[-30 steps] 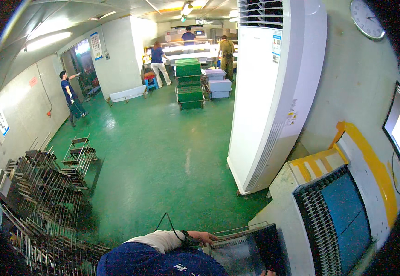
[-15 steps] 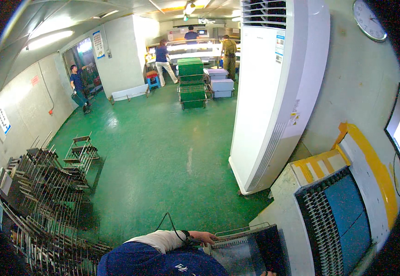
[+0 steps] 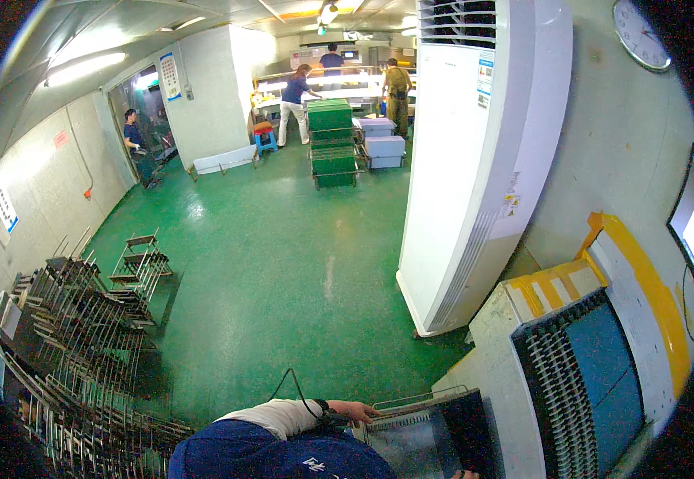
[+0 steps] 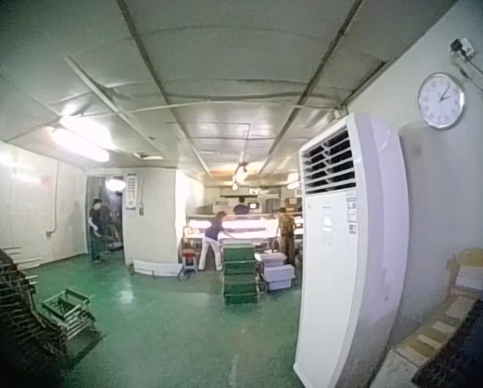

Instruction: Feeding metal sheets from a rack into an industrial processing machine and pressing a start button.

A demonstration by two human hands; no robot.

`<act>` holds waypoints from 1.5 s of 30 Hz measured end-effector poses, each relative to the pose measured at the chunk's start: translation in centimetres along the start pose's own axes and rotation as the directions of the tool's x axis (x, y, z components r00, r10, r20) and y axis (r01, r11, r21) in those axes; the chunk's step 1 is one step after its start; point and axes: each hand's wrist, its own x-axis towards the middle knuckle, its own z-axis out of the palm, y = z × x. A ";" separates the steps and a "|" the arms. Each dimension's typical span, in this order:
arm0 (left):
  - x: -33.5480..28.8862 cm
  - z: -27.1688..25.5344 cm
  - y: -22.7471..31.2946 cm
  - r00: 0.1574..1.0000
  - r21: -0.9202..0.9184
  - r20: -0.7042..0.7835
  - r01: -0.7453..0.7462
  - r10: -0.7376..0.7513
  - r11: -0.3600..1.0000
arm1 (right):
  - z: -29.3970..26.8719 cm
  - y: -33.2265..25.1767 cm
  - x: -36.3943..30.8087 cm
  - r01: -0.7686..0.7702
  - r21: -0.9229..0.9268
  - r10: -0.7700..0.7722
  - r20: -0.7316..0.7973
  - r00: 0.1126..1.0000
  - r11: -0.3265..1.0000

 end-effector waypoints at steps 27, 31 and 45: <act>-0.7 1.0 2.8 1.000 -0.014 -0.004 0.019 -0.019 1.000 | 2.8 1.9 0.2 -0.035 -0.036 0.037 0.036 0.999 0.999; -0.8 0.9 2.3 0.999 -0.046 -0.006 0.031 -0.032 0.998 | 2.7 1.6 0.6 -0.066 0.030 0.064 0.073 0.995 0.997; 0.9 0.6 1.6 0.999 -0.020 -0.026 0.043 -0.043 0.999 | 2.1 1.5 1.2 -0.121 0.066 0.112 0.128 0.985 0.990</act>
